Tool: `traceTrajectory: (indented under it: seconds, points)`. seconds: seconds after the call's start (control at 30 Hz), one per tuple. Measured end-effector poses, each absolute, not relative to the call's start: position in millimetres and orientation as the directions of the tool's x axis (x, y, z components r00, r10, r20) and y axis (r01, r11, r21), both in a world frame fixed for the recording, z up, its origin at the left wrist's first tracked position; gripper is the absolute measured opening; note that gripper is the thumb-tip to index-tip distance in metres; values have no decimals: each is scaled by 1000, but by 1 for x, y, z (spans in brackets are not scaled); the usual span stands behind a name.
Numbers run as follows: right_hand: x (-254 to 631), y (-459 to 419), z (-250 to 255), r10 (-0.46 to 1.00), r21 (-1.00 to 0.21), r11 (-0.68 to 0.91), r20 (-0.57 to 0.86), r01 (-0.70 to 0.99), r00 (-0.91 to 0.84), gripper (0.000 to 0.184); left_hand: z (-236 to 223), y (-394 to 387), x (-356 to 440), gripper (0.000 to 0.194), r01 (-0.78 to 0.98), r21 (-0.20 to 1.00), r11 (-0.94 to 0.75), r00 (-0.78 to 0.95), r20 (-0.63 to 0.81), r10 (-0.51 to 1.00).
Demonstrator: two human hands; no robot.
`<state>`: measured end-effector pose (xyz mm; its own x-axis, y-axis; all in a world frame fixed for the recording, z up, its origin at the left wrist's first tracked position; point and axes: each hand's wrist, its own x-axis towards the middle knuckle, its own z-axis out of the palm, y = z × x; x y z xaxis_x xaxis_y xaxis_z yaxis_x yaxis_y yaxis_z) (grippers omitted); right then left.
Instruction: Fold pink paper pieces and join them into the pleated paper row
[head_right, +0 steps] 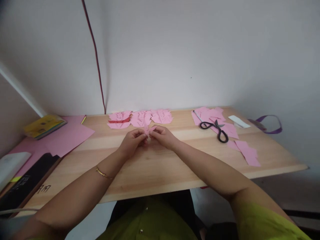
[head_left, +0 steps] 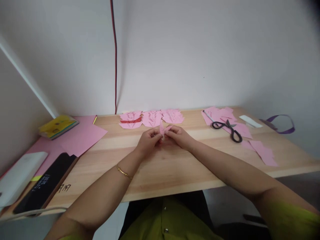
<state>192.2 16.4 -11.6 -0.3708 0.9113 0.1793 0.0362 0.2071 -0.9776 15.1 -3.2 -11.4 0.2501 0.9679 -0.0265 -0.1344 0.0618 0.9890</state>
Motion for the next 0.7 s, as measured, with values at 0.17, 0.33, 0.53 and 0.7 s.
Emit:
traceTrajectory:
  seconds: [0.17,0.33,0.53,0.7]
  points:
    - [173,31,-15,960,-994,38,65,-104,-271,27,-12,0,15,26,-253,959,128,250,-63,966]
    - [151,41,-19,994,-970,9,35,-241,-102,20,-13,3,15,34,-362,916,175,191,-111,975]
    - [155,39,-31,975,-954,54,114,-295,-192,26,-13,4,16,31,-358,918,172,181,-113,977]
    - [158,39,-33,965,-960,64,129,-272,-230,30,-14,4,15,30,-370,918,142,159,-88,983]
